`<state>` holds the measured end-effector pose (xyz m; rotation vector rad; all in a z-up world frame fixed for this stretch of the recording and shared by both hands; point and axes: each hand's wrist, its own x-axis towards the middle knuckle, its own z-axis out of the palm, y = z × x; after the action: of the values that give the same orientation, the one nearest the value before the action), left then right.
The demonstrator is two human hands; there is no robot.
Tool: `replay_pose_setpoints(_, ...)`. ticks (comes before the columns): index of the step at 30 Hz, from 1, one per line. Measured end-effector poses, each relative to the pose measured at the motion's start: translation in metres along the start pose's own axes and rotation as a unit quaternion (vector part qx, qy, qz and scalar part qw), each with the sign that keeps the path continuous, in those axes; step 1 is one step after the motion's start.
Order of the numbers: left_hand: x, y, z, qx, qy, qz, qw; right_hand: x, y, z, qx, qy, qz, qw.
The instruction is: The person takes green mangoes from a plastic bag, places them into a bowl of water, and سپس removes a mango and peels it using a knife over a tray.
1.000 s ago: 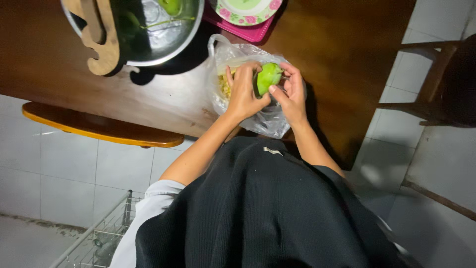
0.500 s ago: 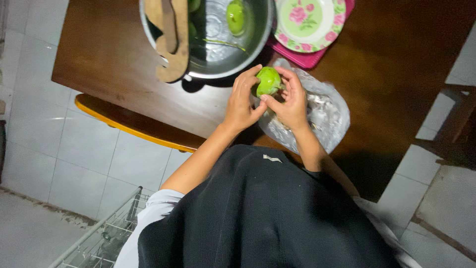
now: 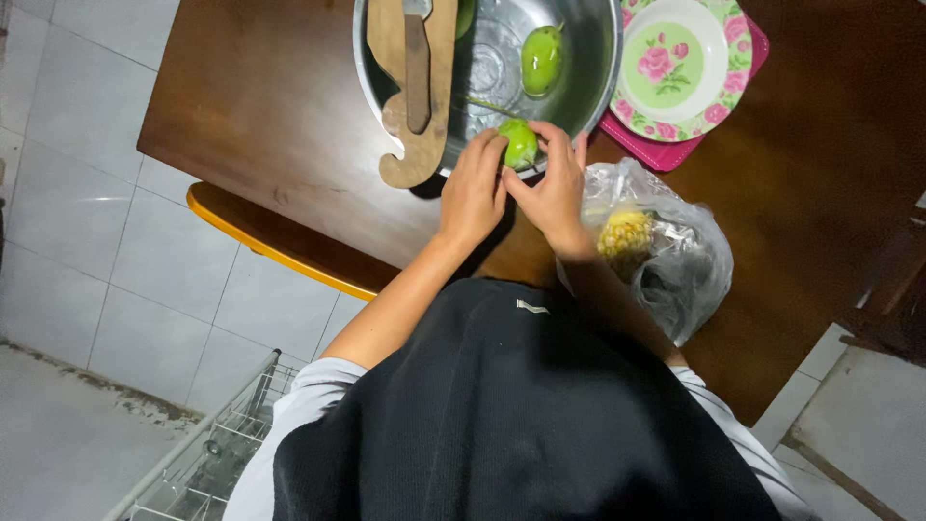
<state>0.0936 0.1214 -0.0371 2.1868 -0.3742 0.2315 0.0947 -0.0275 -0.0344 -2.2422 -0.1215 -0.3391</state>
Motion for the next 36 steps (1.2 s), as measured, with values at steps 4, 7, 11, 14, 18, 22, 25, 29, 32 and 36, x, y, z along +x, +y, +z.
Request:
replay_pose_setpoints(4,0.003,-0.004,-0.003,0.001,-0.016,-0.012,1.0,-0.002,0.013,0.005,-0.049,-0.016,0.017,0.999)
replay_pose_setpoints(7,0.002,-0.005,-0.005,-0.01,-0.041,-0.025,0.999,-0.006,0.021,0.009,-0.09,-0.051,0.028,0.994)
replay_pose_setpoints(11,-0.003,-0.006,-0.004,-0.017,-0.048,-0.022,0.998,-0.01,0.024,0.008,-0.078,-0.058,0.02,0.995)
replay_pose_setpoints(14,-0.006,-0.008,-0.004,-0.03,-0.035,-0.004,0.999,-0.013,0.023,0.003,-0.085,-0.066,0.02,0.994)
replay_pose_setpoints(18,-0.008,-0.006,0.0,-0.004,-0.028,0.015,0.999,-0.02,0.02,-0.001,-0.098,-0.072,0.036,0.992)
replay_pose_setpoints(22,-0.011,-0.002,0.0,-0.007,-0.038,0.001,0.999,-0.025,0.019,-0.004,-0.083,-0.07,0.043,0.993)
replay_pose_setpoints(25,-0.013,0.001,-0.001,-0.002,-0.035,0.01,0.999,-0.026,0.014,-0.01,-0.064,-0.087,0.04,0.993)
replay_pose_setpoints(29,-0.016,0.011,-0.001,-0.016,-0.022,0.045,0.999,-0.026,0.001,-0.026,0.039,-0.085,0.026,0.995)
replay_pose_setpoints(32,-0.021,0.028,0.004,-0.077,-0.033,0.067,0.994,-0.036,-0.006,-0.05,0.073,-0.054,0.015,0.996)
replay_pose_setpoints(36,-0.029,0.058,0.024,-0.127,-0.129,0.06,0.982,-0.066,0.002,-0.091,0.054,0.026,0.024,0.998)
